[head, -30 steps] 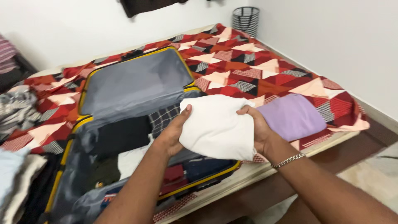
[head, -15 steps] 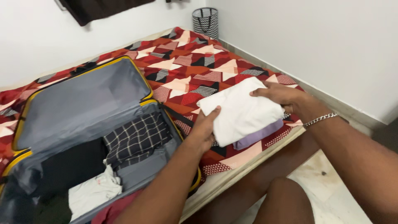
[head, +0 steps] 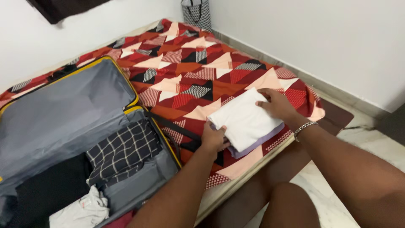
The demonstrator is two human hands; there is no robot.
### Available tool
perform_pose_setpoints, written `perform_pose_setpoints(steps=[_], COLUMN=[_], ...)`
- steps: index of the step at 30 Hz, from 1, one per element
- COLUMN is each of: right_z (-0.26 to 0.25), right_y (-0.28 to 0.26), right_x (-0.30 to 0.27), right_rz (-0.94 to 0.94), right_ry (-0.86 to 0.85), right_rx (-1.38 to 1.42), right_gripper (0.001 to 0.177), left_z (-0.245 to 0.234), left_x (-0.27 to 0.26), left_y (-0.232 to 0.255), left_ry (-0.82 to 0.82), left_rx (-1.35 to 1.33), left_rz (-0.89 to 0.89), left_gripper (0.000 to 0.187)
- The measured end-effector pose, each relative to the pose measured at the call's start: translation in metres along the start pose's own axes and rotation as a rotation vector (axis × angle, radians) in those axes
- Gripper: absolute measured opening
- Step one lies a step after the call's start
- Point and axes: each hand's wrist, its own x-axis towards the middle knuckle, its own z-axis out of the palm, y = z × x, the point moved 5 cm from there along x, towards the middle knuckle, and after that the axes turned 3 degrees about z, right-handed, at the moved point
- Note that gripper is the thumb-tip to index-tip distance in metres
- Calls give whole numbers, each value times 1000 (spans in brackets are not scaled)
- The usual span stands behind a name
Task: The person opens a blue suitcase and removes clothes including a purple shirt, black pants, a white shirt, and a plaid shirt, placing them onto a bed.
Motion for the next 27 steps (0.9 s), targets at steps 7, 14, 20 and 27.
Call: perform_pose_setpoints(steps=[7, 14, 20, 27], right_z=[6, 3, 36, 126], right_y=[-17, -63, -124, -205], right_x=[-27, -50, -68, -107], right_rz=[76, -19, -91, -289], right_ry=[152, 370, 409, 178], right_rx=[-73, -282, -191, 221], right_gripper=[52, 39, 35, 32], left_z=[-27, -27, -53, -158], left_x=[36, 14, -19, -79], left_y=[-48, -31, 5, 35], left_ry=[53, -33, -92, 56], left_rx=[16, -52, -180, -15], left_rz=[-75, -2, 87, 242], left_gripper=[59, 23, 30, 38])
